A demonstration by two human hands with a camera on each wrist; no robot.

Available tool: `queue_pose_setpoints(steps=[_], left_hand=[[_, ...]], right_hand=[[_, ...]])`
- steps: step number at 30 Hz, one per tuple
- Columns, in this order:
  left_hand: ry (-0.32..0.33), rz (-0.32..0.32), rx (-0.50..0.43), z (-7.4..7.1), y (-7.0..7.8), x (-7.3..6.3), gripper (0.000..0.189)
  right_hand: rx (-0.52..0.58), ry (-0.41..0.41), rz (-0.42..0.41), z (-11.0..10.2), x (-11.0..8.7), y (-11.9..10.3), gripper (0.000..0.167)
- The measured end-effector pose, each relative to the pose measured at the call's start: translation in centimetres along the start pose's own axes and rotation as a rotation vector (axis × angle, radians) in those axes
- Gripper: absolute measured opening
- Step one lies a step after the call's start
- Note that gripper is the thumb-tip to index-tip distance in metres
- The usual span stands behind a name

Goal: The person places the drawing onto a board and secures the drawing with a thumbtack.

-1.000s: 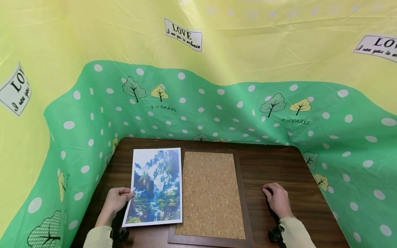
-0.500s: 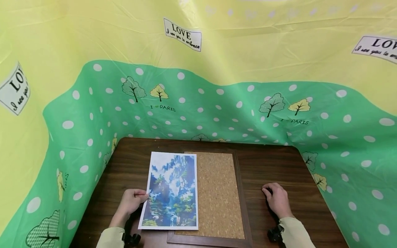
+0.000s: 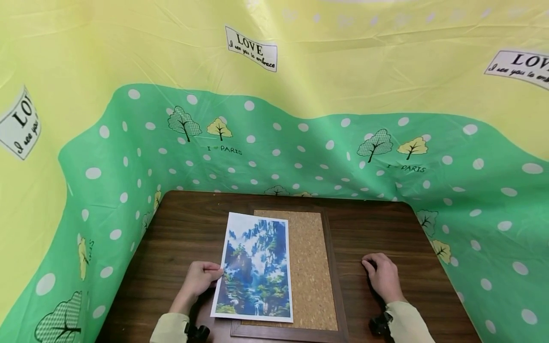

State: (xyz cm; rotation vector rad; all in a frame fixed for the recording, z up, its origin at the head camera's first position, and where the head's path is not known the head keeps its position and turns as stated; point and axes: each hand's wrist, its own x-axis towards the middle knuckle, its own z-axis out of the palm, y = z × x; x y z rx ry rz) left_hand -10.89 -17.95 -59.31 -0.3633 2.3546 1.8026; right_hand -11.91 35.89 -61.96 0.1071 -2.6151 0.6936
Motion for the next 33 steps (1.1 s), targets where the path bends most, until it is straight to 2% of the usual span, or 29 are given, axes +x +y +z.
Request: queue_pose_setpoints(steps=[8, 15, 19, 26, 33], left_hand=[[-0.025, -0.002, -0.023, 1.8, 0.4, -0.1, 0.009], [-0.079, 0.010, -0.056, 3.2, 1.1, 0.1, 0.011], [-0.092, 0.031, -0.016, 3.8, 1.3, 0.2, 0.009], [-0.091, 0.116, 0.072, 5.0, 1.9, 0.2, 0.008], [-0.078, 0.155, 0.124, 6.3, 2.3, 0.0, 0.009]], right_hand=[[0.016, 0.003, 0.000, 0.1, 0.4, -0.5, 0.007], [0.016, 0.010, -0.012, 0.1, 0.5, -1.0, 0.008], [0.017, 0.012, -0.016, 0.0, 0.6, -1.4, 0.007], [0.029, 0.039, -0.037, -0.1, 0.7, -2.0, 0.010], [0.036, 0.033, -0.045, 0.0, 1.0, -2.6, 0.009]])
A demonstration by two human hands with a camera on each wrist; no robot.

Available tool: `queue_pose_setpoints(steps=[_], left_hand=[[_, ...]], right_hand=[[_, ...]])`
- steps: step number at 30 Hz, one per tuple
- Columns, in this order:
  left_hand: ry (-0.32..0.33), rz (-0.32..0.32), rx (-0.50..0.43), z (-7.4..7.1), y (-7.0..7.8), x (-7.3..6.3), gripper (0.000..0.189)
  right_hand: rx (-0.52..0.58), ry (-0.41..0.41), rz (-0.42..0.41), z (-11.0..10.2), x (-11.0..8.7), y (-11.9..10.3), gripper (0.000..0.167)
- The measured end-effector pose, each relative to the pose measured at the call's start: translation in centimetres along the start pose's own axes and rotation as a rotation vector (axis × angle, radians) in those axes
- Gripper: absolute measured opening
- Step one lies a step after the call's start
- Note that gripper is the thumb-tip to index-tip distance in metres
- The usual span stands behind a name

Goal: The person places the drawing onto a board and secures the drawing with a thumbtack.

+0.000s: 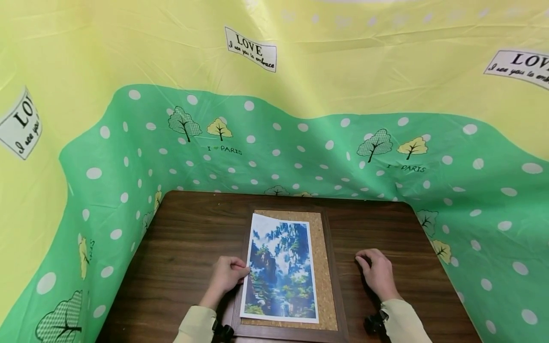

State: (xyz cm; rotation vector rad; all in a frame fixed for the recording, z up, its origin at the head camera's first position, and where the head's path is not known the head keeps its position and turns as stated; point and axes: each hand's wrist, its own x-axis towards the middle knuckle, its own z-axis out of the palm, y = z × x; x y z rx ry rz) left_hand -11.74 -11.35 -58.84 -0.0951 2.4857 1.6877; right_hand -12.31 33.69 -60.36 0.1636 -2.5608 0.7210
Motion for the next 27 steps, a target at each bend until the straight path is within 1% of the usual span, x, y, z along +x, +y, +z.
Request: queue_pose_setpoints(steps=[3, 6, 10, 15, 18, 22, 27], left_hand=[[0.007, 0.000, 0.014, 0.5, 0.2, 0.0, 0.010], [0.018, 0.004, 0.048, 0.9, 0.4, 0.0, 0.011], [0.039, -0.002, 0.098, 1.5, 0.6, 0.2, 0.013], [0.060, -0.010, 0.137, 2.0, 1.0, 0.4, 0.016], [0.073, 0.005, 0.177, 2.1, 1.3, 0.5, 0.018], [0.072, 0.033, 0.234, 2.2, 1.3, 0.7, 0.019], [0.064, 0.047, 0.243, 2.4, 1.3, 1.0, 0.020]], right_hand=[[0.000, -0.012, 0.003, 0.0, 0.1, -0.1, 0.008], [0.002, -0.018, 0.007, 0.0, 0.1, -0.2, 0.008], [0.002, -0.015, 0.007, 0.0, 0.1, -0.4, 0.009], [0.005, -0.011, 0.000, 0.1, 0.1, -0.5, 0.009], [0.008, -0.013, 0.001, 0.1, 0.2, -0.5, 0.010], [0.016, -0.023, 0.005, 0.1, 0.2, -0.5, 0.009], [0.018, -0.009, -0.002, 0.4, 0.6, -0.9, 0.009]])
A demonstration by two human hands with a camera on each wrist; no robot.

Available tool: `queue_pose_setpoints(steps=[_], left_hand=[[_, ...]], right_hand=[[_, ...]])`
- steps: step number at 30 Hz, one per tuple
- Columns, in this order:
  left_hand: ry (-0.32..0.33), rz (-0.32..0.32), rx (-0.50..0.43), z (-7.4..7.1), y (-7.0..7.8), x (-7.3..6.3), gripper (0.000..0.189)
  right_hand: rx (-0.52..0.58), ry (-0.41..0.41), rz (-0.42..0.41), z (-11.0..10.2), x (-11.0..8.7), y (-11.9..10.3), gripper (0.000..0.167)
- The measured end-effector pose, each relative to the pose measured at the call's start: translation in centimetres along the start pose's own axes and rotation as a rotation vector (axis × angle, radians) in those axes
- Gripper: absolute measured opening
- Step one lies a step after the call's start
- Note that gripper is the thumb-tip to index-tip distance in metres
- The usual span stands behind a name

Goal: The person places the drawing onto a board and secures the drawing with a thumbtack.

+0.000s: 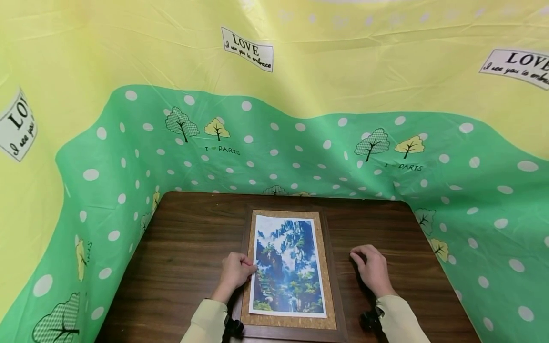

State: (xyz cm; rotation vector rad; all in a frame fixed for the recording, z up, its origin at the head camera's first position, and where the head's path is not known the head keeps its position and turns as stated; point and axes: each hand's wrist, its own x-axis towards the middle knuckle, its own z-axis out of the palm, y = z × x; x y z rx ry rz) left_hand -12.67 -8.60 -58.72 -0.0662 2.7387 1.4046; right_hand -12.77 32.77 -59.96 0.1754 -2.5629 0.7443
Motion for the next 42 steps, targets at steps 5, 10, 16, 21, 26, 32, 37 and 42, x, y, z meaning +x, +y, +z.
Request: queue_pose_setpoints(steps=[5, 10, 16, 21, 26, 32, 37, 42], left_hand=[[0.004, -0.003, 0.001, 0.1, 0.0, 0.1, 0.021], [-0.003, -0.003, -0.002, 0.2, -0.1, 0.2, 0.021], [0.005, 0.001, 0.014, 0.4, -0.1, 0.4, 0.022], [0.026, 0.008, 0.046, 0.4, -0.1, 0.5, 0.025], [0.036, 0.012, 0.046, 0.2, -0.1, 0.5, 0.026], [0.053, 0.033, 0.051, 0.2, -0.2, 0.4, 0.027], [0.053, 0.031, 0.044, 0.3, -0.4, 0.3, 0.026], [0.058, 0.025, 0.029, 0.3, -0.4, 0.3, 0.025]], right_hand=[[0.038, -0.005, 0.000, 0.7, 1.0, -1.2, 0.008], [0.067, -0.040, 0.002, 1.6, 2.1, -2.6, 0.007], [0.103, -0.071, -0.003, 2.8, 3.3, -4.0, 0.006], [0.136, -0.116, 0.006, 3.5, 4.3, -5.0, 0.007], [0.163, -0.143, 0.005, 4.5, 5.2, -5.7, 0.008], [0.183, -0.176, 0.010, 5.8, 6.4, -6.4, 0.007], [0.226, -0.237, 0.042, 6.7, 7.4, -7.1, 0.009], [0.247, -0.290, 0.081, 7.8, 8.4, -7.6, 0.010]])
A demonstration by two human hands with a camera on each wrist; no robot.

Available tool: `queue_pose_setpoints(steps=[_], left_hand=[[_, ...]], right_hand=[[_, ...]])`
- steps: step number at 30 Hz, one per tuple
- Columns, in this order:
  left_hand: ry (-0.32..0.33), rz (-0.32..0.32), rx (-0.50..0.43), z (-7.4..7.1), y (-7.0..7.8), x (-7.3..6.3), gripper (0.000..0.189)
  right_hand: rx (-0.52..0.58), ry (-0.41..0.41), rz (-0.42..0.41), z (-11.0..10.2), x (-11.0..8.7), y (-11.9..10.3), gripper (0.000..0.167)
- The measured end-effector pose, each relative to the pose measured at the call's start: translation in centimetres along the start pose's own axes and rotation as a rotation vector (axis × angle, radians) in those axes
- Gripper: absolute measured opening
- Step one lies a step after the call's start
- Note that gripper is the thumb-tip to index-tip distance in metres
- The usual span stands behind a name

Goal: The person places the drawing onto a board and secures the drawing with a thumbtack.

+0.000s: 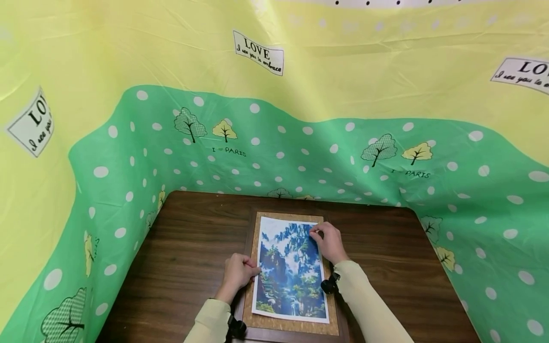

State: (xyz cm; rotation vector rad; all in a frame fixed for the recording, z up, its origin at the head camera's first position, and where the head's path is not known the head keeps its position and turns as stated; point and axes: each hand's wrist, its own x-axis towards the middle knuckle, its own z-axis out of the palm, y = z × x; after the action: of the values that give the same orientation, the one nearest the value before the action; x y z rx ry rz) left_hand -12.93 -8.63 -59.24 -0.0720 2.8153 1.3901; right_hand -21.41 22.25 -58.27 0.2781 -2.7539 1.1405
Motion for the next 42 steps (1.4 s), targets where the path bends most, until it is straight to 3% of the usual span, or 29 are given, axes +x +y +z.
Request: queue_pose_setpoints(steps=[11, 23, 34, 42], left_hand=[[-0.012, -0.039, -0.026, 0.5, 0.2, 0.0, 0.025], [-0.018, -0.034, -0.034, 0.2, 0.1, -0.4, 0.024], [-0.024, -0.021, -0.030, 0.3, 0.3, -0.2, 0.022], [-0.031, -0.056, -0.052, 0.2, 0.2, -0.1, 0.022]], right_hand=[[0.023, 0.006, -0.001, 2.0, 1.6, -0.5, 0.008], [0.019, -0.003, 0.044, 4.6, 3.3, -1.1, 0.009], [-0.004, 0.045, 0.066, 5.2, 3.5, -1.5, 0.006], [-0.010, 0.032, 0.092, 5.6, 4.0, -1.5, 0.007]])
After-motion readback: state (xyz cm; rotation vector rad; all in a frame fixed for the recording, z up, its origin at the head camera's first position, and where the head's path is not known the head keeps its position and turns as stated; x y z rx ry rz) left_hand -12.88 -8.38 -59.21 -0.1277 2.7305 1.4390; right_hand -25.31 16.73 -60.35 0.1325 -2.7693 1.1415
